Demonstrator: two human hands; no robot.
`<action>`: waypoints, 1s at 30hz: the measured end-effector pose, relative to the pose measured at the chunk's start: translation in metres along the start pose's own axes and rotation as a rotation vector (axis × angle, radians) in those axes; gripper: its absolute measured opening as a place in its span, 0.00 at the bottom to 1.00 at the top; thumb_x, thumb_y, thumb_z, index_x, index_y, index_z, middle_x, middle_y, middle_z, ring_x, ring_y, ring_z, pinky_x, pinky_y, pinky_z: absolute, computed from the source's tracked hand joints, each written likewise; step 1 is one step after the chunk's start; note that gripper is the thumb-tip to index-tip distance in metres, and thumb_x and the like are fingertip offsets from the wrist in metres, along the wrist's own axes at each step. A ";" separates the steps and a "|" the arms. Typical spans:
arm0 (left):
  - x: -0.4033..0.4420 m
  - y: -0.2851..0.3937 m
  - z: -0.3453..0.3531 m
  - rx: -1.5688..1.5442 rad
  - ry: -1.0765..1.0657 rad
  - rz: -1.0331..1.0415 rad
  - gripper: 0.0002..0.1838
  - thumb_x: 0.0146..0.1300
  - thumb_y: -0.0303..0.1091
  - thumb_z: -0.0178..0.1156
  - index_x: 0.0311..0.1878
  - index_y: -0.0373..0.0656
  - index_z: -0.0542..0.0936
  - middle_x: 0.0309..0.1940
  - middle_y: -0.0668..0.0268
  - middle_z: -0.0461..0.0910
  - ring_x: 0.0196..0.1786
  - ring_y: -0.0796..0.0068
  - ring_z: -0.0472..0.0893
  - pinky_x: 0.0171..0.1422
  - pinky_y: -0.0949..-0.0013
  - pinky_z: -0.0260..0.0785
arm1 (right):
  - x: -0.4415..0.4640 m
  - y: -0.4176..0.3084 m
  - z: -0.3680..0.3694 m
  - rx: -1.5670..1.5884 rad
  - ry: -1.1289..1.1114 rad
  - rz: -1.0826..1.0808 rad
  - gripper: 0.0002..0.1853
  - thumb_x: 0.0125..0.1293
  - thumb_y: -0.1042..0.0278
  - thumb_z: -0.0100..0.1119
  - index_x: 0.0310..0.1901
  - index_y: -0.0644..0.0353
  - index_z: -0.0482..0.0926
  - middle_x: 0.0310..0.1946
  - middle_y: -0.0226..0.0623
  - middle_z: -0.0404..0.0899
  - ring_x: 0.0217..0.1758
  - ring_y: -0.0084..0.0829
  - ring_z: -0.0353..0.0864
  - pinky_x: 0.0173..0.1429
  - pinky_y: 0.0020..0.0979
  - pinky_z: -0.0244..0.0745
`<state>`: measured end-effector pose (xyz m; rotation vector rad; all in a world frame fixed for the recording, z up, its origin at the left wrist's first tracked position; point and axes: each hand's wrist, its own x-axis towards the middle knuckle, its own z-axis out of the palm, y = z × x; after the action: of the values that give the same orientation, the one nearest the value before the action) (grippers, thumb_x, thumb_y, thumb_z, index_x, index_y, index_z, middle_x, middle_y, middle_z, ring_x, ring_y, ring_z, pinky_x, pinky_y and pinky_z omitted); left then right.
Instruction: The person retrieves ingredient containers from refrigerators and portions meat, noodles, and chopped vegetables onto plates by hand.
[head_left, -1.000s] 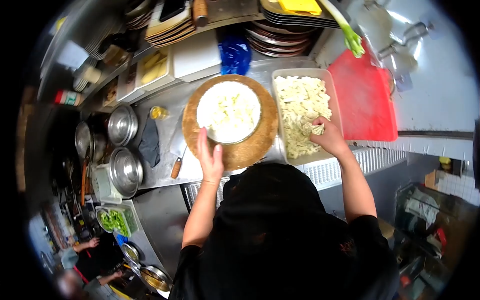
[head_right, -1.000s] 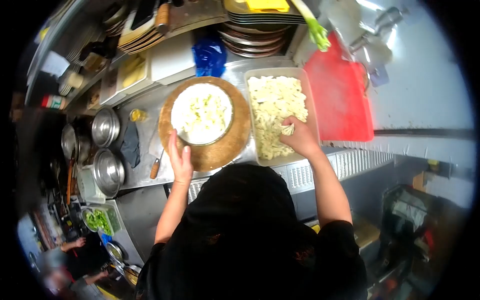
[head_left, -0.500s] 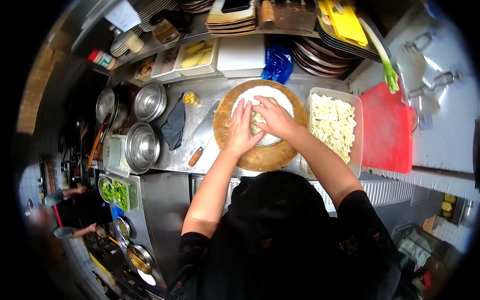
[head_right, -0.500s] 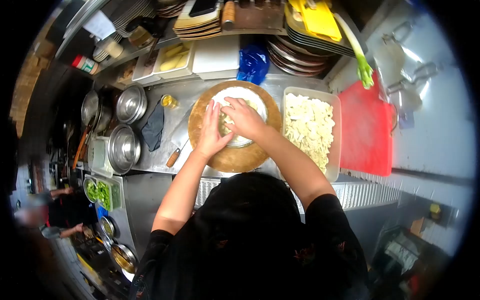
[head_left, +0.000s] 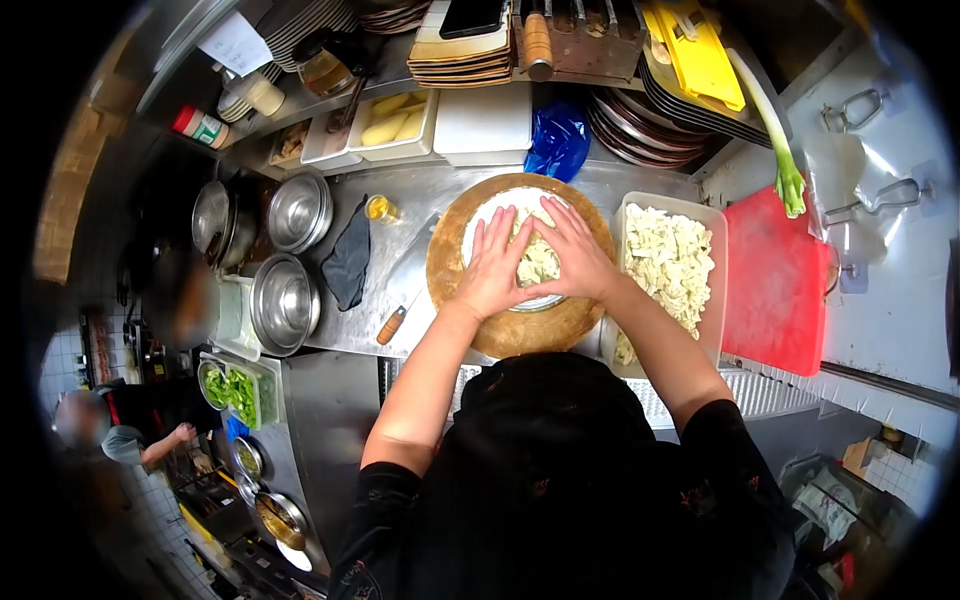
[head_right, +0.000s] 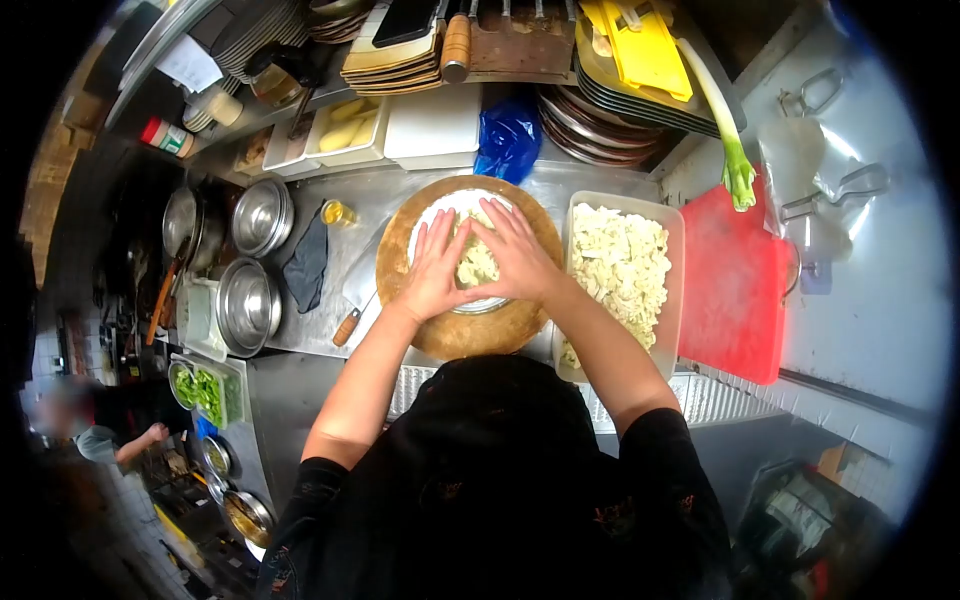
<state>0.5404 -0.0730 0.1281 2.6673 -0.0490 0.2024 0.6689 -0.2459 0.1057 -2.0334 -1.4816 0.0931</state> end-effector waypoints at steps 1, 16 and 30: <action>0.002 0.001 -0.002 0.012 -0.037 0.019 0.60 0.47 0.55 0.78 0.80 0.46 0.57 0.79 0.42 0.49 0.83 0.43 0.46 0.84 0.40 0.36 | -0.003 0.003 0.003 0.011 -0.003 0.006 0.62 0.47 0.32 0.75 0.78 0.58 0.57 0.80 0.56 0.46 0.84 0.54 0.44 0.84 0.54 0.42; 0.007 -0.023 0.030 0.153 -0.028 -0.014 0.45 0.60 0.55 0.62 0.79 0.47 0.60 0.80 0.41 0.48 0.83 0.40 0.46 0.85 0.41 0.33 | -0.003 -0.012 0.043 -0.063 0.096 0.239 0.39 0.76 0.42 0.44 0.74 0.70 0.60 0.78 0.59 0.52 0.84 0.53 0.45 0.84 0.49 0.42; -0.005 0.018 0.015 0.111 0.028 0.176 0.49 0.53 0.57 0.72 0.76 0.49 0.66 0.80 0.44 0.50 0.82 0.38 0.47 0.81 0.31 0.30 | -0.228 0.032 -0.072 -0.141 -0.076 1.019 0.25 0.60 0.56 0.71 0.53 0.65 0.79 0.43 0.53 0.84 0.49 0.49 0.85 0.55 0.46 0.79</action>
<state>0.5364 -0.0957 0.1224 2.7703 -0.2710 0.3072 0.6399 -0.4838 0.0821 -2.7192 -0.3572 0.4814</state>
